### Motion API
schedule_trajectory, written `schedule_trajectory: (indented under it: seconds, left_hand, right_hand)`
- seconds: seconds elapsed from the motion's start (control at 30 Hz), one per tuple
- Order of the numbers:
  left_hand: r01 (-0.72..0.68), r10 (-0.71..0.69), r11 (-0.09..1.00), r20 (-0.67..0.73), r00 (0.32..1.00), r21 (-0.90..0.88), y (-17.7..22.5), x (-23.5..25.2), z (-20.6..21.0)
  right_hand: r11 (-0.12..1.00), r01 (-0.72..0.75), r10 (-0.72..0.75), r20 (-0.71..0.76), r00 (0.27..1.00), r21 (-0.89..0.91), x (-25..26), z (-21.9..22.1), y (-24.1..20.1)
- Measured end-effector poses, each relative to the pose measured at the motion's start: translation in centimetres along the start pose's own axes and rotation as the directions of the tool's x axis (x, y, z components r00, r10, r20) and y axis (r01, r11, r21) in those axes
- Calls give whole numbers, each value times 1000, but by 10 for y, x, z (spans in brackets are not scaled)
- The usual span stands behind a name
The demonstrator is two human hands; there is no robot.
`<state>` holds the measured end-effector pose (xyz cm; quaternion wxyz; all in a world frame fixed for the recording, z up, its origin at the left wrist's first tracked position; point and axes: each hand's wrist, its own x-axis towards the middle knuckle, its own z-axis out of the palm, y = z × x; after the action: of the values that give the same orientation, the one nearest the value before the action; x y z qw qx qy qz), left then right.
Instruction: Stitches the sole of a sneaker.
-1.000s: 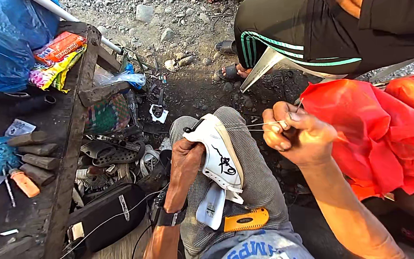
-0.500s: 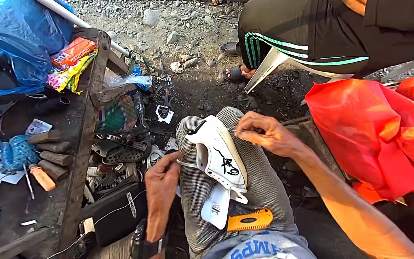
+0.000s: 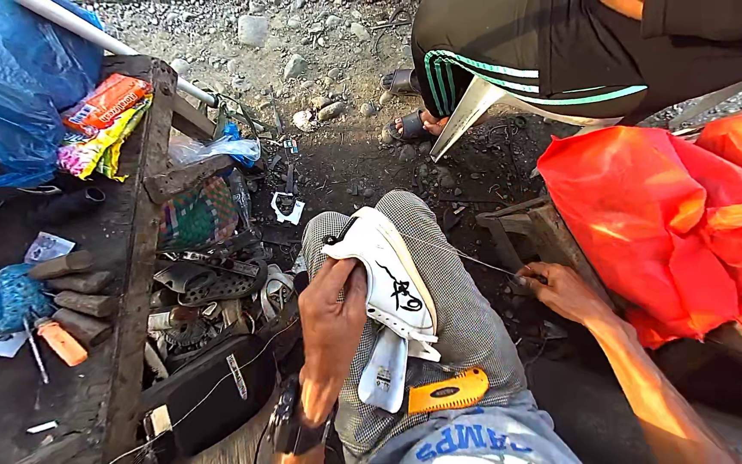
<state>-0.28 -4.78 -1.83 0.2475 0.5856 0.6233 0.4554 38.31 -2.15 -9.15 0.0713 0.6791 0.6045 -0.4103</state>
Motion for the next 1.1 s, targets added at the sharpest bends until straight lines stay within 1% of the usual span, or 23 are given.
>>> schedule_trajectory:
  seconds: [0.03,0.07,0.1,0.13,0.17,0.2,0.23,0.3,0.33,0.37,0.43,0.5,0.57,0.67,0.77,0.83,0.9,0.97,1.0,1.03,1.07,1.1]
  left_hand:
    - [35,-34,998,27,999,-48,0,4,2]
    - [86,-79,991,67,995,-106,2,8,2]
    - [146,-128,976,116,985,-162,4,10,-1]
    - [199,-168,957,157,973,-209,6,11,-3]
    - [234,-192,942,184,964,-242,6,12,-4]
    - [250,-202,933,197,959,-260,4,13,-4]
    - [255,-204,929,204,958,-268,2,14,-4]
    - [251,-202,925,191,961,-286,-3,13,-2]
    - [243,-199,923,169,965,-297,-5,13,0]
    - [234,-198,921,142,970,-311,-6,12,2]
    - [216,-196,907,91,976,-363,-8,10,6]
    - [206,-195,894,68,978,-398,-9,8,9]
    - [201,-198,898,49,979,-391,-9,7,11]
    - [193,-194,922,30,981,-337,-10,9,13]
    - [203,-194,951,62,979,-235,-15,12,12]
    - [212,-194,967,126,973,-141,-18,16,8]
    - [229,-198,966,229,953,-117,-18,21,-1]
    - [274,-188,942,370,910,-195,-16,24,-14]
    - [341,-189,898,454,871,-280,-14,25,-23]
    - [430,-188,820,533,825,-377,-12,25,-30]
    - [525,-189,708,589,786,-472,-10,24,-33]
    - [591,-207,591,605,769,-549,-6,21,-31]
  right_hand:
    - [997,-53,54,20,998,-57,2,3,-2]
    - [996,-57,58,14,998,-64,1,4,-6]
    - [1000,1,-2,-28,1000,-11,-1,5,-14]
    - [991,110,-102,-101,990,73,-5,4,-29]
    - [956,242,-211,-188,959,167,-8,2,-49]
    - [889,381,-310,-276,910,256,-9,1,-74]
    - [794,501,-388,-349,853,345,-10,0,-100]
    - [599,663,-513,-420,749,450,-9,-1,-146]
    - [535,710,-567,-429,704,459,-5,1,-164]
    - [497,739,-616,-415,670,455,-1,3,-176]
    - [469,759,-686,-354,635,452,9,5,-188]
    - [450,746,-700,-325,636,491,15,6,-191]
    - [428,734,-700,-320,638,527,16,6,-191]
    - [385,747,-686,-373,625,542,17,13,-193]
    - [389,757,-663,-411,626,524,17,21,-197]
    - [415,751,-670,-385,634,514,17,20,-199]
    - [491,730,-698,-286,656,476,17,7,-199]
    - [634,671,-678,-141,721,383,14,-18,-194]
    - [698,630,-644,-85,760,342,13,-30,-188]
    - [741,593,-612,-49,790,316,11,-41,-179]
    - [770,563,-581,-35,813,300,10,-51,-171]
    - [778,560,-573,-45,819,284,8,-58,-164]
